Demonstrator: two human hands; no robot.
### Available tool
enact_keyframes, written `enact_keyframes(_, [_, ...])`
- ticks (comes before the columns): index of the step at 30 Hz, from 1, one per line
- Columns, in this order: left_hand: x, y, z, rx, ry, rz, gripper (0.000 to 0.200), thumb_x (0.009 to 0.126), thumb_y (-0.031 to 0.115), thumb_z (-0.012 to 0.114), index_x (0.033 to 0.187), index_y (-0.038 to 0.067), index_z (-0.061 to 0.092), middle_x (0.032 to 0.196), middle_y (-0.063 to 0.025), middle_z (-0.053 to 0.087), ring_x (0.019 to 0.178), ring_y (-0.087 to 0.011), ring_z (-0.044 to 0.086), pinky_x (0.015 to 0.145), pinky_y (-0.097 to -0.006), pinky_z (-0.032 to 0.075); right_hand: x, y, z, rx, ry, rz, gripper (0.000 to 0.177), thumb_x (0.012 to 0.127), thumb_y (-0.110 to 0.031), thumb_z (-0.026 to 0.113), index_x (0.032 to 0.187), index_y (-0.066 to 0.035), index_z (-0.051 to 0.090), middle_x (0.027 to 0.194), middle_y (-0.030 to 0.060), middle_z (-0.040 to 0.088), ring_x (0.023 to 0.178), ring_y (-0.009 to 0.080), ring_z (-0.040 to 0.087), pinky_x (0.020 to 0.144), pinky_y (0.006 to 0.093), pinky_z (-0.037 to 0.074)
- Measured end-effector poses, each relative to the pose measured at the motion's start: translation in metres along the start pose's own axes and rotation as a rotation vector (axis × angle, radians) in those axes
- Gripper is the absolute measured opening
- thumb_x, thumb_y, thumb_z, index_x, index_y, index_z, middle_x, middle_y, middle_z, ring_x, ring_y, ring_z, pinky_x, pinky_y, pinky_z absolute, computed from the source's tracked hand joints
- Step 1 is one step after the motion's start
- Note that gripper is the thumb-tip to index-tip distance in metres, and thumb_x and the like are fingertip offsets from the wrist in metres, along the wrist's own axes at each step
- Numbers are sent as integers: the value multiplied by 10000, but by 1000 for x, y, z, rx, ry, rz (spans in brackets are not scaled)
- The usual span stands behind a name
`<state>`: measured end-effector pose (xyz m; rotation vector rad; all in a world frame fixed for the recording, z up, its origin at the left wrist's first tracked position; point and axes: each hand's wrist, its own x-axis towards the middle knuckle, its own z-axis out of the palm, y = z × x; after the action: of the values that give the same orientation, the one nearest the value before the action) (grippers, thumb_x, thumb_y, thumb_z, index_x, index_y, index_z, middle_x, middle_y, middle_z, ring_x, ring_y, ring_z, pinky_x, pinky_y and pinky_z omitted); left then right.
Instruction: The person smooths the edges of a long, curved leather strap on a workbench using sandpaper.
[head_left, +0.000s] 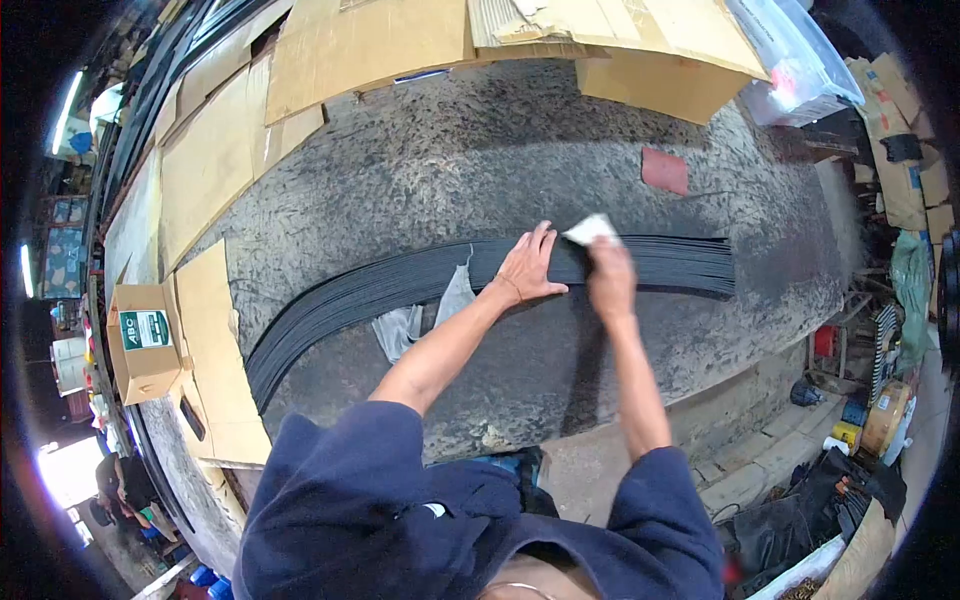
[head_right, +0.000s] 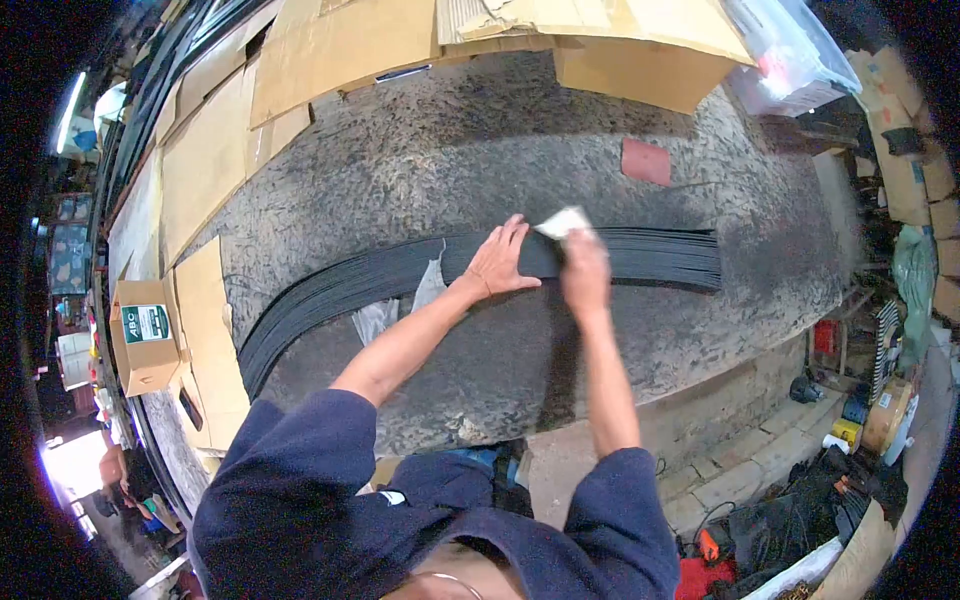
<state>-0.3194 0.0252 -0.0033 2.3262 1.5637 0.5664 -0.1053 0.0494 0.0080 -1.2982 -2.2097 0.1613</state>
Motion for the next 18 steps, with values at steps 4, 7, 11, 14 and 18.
enact_keyframes(4, [3, -1, -1, -58, 10, -37, 1013, 640, 549, 844, 1326, -103, 481, 1424, -259, 454, 1316, -406, 455, 1152, -435, 349, 15, 23, -23, 105, 171, 644, 394, 841, 72, 509, 1210, 27, 641, 1174, 251, 663, 1153, 414, 601, 1035, 495, 448])
enact_keyframes(7, [6, -1, -9, -96, 0, -19, 998, 655, 562, 832, 1320, -97, 485, 1378, -238, 488, 1300, -384, 463, 1149, -455, 342, -13, -24, 32, 85, 22, 137, 454, 826, 85, 504, 1269, 61, 599, 1288, 284, 614, 1270, 410, 559, 1112, 474, 409])
enact_keyframes(11, [-6, -7, -15, -21, 53, -31, 1049, 626, 616, 806, 1335, -81, 472, 1346, -212, 504, 1253, -385, 485, 1118, -502, 344, -7, 11, -14, -39, -18, 297, 438, 834, 100, 492, 1238, 21, 641, 1287, 232, 636, 1254, 371, 579, 1080, 451, 447])
enact_keyframes(14, [-32, -27, -55, 51, 12, -162, 1070, 648, 668, 773, 1349, -81, 471, 1262, -199, 553, 1199, -391, 492, 1100, -496, 345, -10, 36, -10, -134, 167, 527, 411, 828, 104, 481, 1187, 29, 668, 1243, 246, 651, 1235, 395, 580, 1088, 452, 435])
enact_keyframes(18, [-45, -44, -59, -8, -30, -149, 1074, 644, 653, 791, 1370, -67, 458, 1257, -197, 560, 1195, -374, 508, 1093, -474, 369, 10, -77, 42, 76, 24, 233, 407, 808, 90, 522, 1192, 26, 639, 1234, 237, 646, 1215, 409, 586, 1100, 475, 420])
